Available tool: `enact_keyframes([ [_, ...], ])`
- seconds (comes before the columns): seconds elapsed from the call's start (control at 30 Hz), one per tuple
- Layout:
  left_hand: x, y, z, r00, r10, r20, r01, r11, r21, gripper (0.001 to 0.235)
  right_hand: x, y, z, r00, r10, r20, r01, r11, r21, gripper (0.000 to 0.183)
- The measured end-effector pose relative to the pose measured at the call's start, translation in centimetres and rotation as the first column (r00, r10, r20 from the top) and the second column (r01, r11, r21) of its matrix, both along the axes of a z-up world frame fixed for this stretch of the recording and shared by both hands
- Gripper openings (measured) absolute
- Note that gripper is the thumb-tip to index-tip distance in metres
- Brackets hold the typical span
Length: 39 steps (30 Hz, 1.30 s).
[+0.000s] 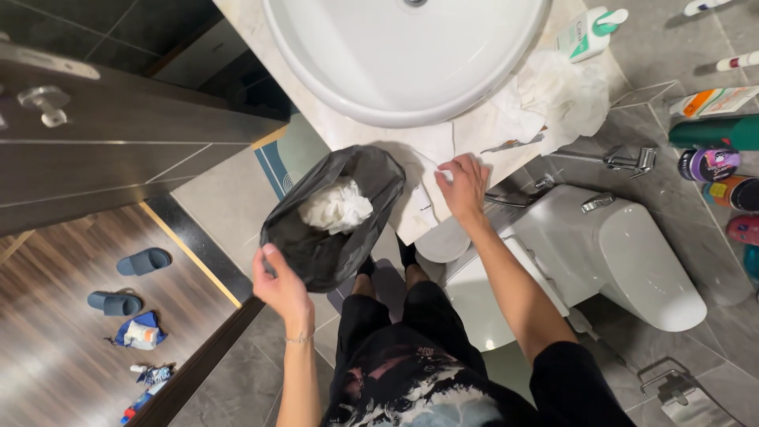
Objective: The recorder empties a small bathroom trash bin into a larger bag and consolidates trash from the kitchen area.
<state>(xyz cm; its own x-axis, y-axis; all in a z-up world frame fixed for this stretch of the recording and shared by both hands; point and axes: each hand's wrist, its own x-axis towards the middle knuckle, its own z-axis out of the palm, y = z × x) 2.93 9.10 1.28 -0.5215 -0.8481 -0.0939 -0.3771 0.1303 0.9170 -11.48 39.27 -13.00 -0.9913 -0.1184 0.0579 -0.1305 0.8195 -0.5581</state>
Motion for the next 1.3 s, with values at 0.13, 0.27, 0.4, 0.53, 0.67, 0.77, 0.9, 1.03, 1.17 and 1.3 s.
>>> enact_keyframes([
  [0.13,1.2,-1.7,-4.5,0.992,-0.072,0.100,0.070,0.997,0.030,0.040,-1.4,-0.6,0.1,0.995,0.013,0.102,-0.012,1.000,-0.008,0.013],
  [0.27,3.2,-3.7,-11.7,0.956,-0.183,0.227,0.176,0.983,0.054,0.040,-0.1,-1.4,-1.7,1.000,0.007,0.022,-0.008,0.999,0.039,0.010],
  [0.4,4.1,-4.8,-19.3,0.956,-0.247,0.158,0.235,0.968,0.092,0.036,-0.1,-3.0,0.8,0.988,0.117,-0.096,-0.117,0.993,0.005,0.020],
  [0.53,4.8,-4.8,-24.3,0.948,-0.265,0.179,0.219,0.946,0.241,0.034,-0.1,-3.4,0.7,0.997,0.062,-0.053,-0.057,0.995,0.086,0.012],
  [0.67,5.4,-5.4,-27.1,0.935,-0.287,0.209,0.186,0.898,0.399,0.034,0.2,-4.4,1.6,0.997,-0.010,-0.081,0.001,0.993,-0.116,0.013],
  [0.77,6.6,-5.4,-32.2,0.936,-0.305,0.177,0.197,0.869,0.454,0.038,0.3,-4.5,2.3,0.992,-0.125,0.024,0.124,0.903,-0.411,0.014],
  [0.9,1.1,-1.7,-24.5,0.951,-0.224,0.213,0.166,0.952,0.259,0.052,0.3,-4.1,3.4,0.901,-0.006,0.433,0.378,0.500,-0.779,0.016],
  [1.03,-6.6,2.5,-12.3,0.851,-0.521,-0.065,0.506,0.782,0.363,0.058,0.0,-5.9,7.2,0.797,0.280,0.536,0.522,0.129,-0.843,0.013],
  [1.17,-9.0,4.5,-13.4,0.779,-0.562,-0.277,0.566,0.442,0.696,0.045,0.1,-5.1,6.4,0.715,0.302,0.631,0.608,0.176,-0.774,0.019],
  [1.3,-10.1,4.8,-13.2,0.793,-0.588,-0.162,0.522,0.515,0.680,0.027,-1.9,-4.1,8.7,0.736,0.193,0.649,0.476,0.534,-0.699,0.034],
])
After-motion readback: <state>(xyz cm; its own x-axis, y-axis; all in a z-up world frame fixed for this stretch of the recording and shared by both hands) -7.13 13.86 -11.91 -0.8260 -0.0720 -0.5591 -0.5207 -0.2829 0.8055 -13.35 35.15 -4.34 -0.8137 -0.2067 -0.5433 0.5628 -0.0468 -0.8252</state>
